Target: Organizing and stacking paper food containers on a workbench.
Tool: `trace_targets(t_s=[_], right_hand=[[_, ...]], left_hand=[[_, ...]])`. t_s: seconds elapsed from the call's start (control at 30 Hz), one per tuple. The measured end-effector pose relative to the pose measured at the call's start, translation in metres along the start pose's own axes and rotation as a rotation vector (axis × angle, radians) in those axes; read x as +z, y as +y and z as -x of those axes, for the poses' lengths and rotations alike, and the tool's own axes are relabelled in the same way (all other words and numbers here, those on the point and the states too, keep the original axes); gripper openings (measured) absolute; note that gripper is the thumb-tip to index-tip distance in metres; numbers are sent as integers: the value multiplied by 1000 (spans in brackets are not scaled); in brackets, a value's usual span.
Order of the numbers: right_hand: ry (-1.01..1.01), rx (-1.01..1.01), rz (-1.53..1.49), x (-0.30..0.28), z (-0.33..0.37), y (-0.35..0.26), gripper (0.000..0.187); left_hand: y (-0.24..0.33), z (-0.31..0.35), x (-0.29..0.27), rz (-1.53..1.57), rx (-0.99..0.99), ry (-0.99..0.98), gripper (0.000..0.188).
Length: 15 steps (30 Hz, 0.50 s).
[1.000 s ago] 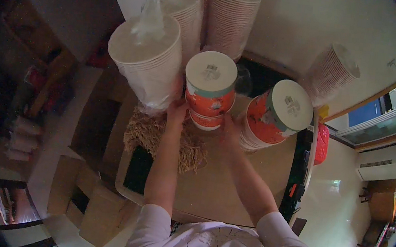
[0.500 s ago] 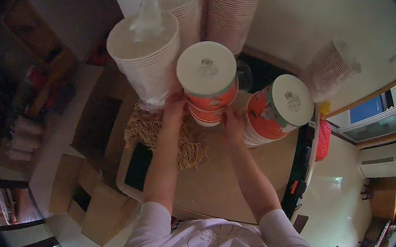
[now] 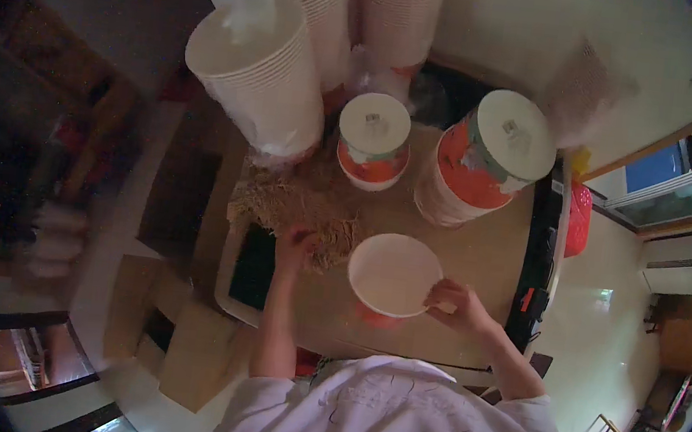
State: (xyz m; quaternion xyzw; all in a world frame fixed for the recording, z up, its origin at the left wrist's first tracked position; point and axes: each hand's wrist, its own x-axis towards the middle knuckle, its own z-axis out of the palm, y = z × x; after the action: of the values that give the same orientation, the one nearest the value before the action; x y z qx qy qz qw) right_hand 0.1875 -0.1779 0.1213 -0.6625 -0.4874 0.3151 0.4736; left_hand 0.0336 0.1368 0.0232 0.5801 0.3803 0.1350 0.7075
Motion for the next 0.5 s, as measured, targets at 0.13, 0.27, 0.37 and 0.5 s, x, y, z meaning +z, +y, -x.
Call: trace_targets(t_s=[0.13,0.27,0.37,0.5], right_hand=[[147,52,250,18,47,7,12],[251,75,309,34,76,23,12],[304,164,231,39,84,29,13],[395,67,405,42,85,6,19]], left_hand=[[-65,-1,-6,-598,129,231,22],[-54,13,25,-858,250,319,22],[-69,7,26,-960,378,394,12],[-74,14,13,-1096,434,361,17]])
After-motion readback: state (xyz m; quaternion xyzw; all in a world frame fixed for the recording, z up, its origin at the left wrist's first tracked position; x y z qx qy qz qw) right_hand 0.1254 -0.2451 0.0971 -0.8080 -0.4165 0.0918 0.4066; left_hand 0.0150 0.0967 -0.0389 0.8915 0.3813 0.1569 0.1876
